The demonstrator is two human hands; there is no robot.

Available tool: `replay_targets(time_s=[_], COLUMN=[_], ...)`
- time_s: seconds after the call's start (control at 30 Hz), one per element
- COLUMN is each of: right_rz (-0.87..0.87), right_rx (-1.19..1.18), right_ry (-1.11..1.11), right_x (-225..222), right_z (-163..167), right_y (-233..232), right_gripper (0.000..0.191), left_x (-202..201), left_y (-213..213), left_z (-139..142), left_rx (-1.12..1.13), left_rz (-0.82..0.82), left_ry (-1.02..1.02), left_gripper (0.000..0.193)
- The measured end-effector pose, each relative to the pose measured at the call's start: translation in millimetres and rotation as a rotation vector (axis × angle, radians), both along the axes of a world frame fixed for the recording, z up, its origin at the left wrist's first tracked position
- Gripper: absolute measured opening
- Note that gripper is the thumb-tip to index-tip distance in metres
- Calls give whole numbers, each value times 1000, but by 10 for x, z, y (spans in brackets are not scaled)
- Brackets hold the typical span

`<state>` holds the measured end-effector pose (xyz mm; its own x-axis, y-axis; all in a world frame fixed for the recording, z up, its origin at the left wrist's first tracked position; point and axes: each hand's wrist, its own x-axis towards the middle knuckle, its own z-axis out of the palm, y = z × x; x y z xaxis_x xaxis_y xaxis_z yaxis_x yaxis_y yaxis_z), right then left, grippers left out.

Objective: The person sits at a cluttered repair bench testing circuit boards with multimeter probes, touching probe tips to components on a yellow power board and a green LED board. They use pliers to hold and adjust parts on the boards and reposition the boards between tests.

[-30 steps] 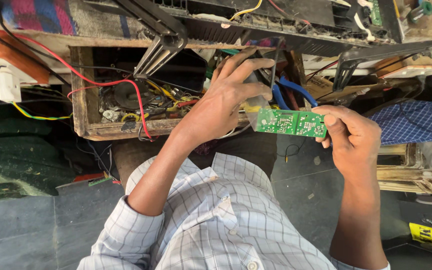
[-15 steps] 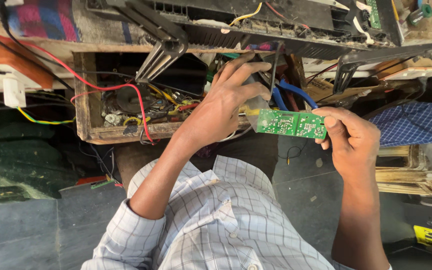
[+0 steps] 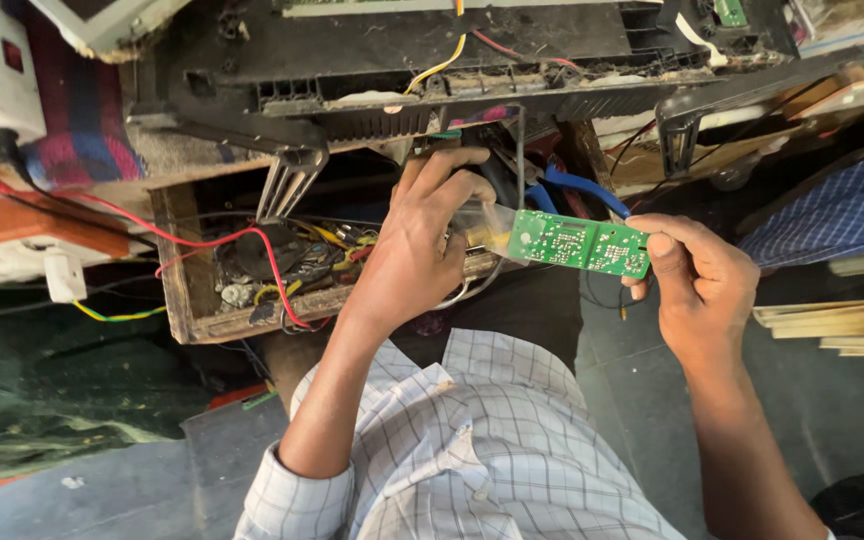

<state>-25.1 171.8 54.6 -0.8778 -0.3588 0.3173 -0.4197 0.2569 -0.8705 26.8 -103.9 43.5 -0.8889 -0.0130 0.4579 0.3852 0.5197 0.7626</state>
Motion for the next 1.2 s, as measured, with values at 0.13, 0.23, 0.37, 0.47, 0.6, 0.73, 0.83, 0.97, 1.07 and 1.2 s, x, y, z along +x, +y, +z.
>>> replay_targets(time_s=[0.13,0.23,0.37,0.47,0.6,0.73,0.83,0.97,1.07,1.2], right_rz=[-14,-28,-3,4,-13,-15,-28,-26,-1,29], right_rx=[17,2,-36,-66,-51,-57,-37,30,13,13], right_ry=[7,-39,-39,-55,-58,-65,-58,-10,-5,-17], right_x=[-6,-32,-63,-79,-108,-120,-130,-121,-112,-59], right_z=[-64,-116,-175,-201,-213,-223,-205,-156,-122,-104], right_y=[39,48,49,53,47,5,-2,15,2,-59], right_gripper=[25,26,26,27,26,24,23,21,20,20], left_x=[-15,-15,-10,-14,-15,11,91,218,251,320], left_y=[8,24,36,33,28,30,66,77,74,15], left_z=[29,28,22,20,31,95,186,312,363,396], left_rx=[-21,-20,-25,-24,-30,-69,-194,-322,-376,-392], left_rz=[-10,-12,4,2,-2,10,70,71,47,30], left_ry=[-3,-14,-19,-10,-5,-6,11,-34,-30,-77], left_gripper=[44,44,40,41,56,63,63,53,47,44])
